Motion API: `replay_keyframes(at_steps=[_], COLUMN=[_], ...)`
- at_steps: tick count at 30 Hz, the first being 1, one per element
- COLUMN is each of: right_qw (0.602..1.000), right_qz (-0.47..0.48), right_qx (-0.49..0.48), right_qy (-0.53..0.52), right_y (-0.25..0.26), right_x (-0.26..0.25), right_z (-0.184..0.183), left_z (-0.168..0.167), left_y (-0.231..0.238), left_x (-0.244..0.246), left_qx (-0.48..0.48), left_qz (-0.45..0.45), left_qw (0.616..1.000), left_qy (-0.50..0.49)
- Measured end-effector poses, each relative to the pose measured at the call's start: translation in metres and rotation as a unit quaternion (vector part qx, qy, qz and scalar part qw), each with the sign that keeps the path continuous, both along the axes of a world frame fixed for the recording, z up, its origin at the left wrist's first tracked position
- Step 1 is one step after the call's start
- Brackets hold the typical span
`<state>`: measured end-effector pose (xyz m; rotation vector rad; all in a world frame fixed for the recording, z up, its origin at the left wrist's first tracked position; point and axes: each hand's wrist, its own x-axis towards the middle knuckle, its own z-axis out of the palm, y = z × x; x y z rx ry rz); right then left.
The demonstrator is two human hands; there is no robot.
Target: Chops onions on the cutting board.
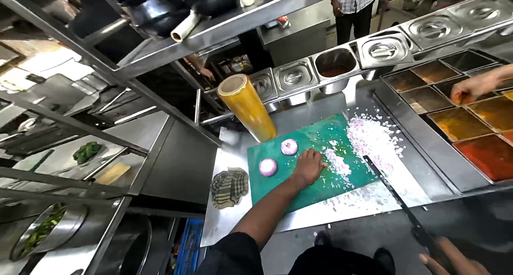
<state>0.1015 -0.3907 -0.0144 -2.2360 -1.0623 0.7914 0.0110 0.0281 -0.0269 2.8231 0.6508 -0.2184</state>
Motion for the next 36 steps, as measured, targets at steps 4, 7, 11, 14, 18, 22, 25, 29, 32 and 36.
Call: replay_keyframes(at_steps=[4,7,11,14,18,22,25,29,32,36], right_qw=[0.999,0.998,0.990,0.982,0.983,0.979,0.980,0.979,0.980,0.981], right_qz=[-0.006,0.004,0.056,0.089,0.068,0.088,0.080,0.080,0.079,0.070], right_qx=[-0.038,-0.062,-0.126,-0.160,-0.162,-0.173,-0.172,-0.175,-0.176,-0.172], right_qy=[0.017,0.016,-0.007,-0.036,-0.050,-0.059,-0.065,-0.061,-0.047,-0.049], right_y=[0.038,0.077,0.125,0.141,0.145,0.148,0.149,0.150,0.150,0.149], right_x=[-0.001,-0.006,-0.017,-0.026,-0.029,-0.031,-0.033,-0.038,-0.039,-0.039], right_z=[0.000,-0.006,-0.007,-0.008,-0.011,-0.008,-0.010,-0.013,-0.014,-0.014], left_z=[-0.002,0.011,0.021,0.020,0.017,0.015,0.015,0.013,0.017,0.023], left_y=[-0.022,-0.012,0.011,0.012,0.011,0.014,0.012,0.014,0.014,0.018], left_x=[0.008,-0.004,-0.026,-0.033,-0.039,-0.039,-0.036,-0.030,-0.027,-0.027], left_qx=[-0.022,-0.117,-0.209,-0.231,-0.238,-0.230,-0.210,-0.169,-0.146,-0.161], left_qz=[0.127,0.122,0.067,0.103,0.139,0.131,0.126,0.098,0.084,0.079], left_qw=[0.992,0.985,0.971,0.961,0.950,0.953,0.959,0.971,0.981,0.977], left_qy=[0.000,-0.030,-0.093,-0.112,-0.149,-0.149,-0.146,-0.140,-0.101,-0.112])
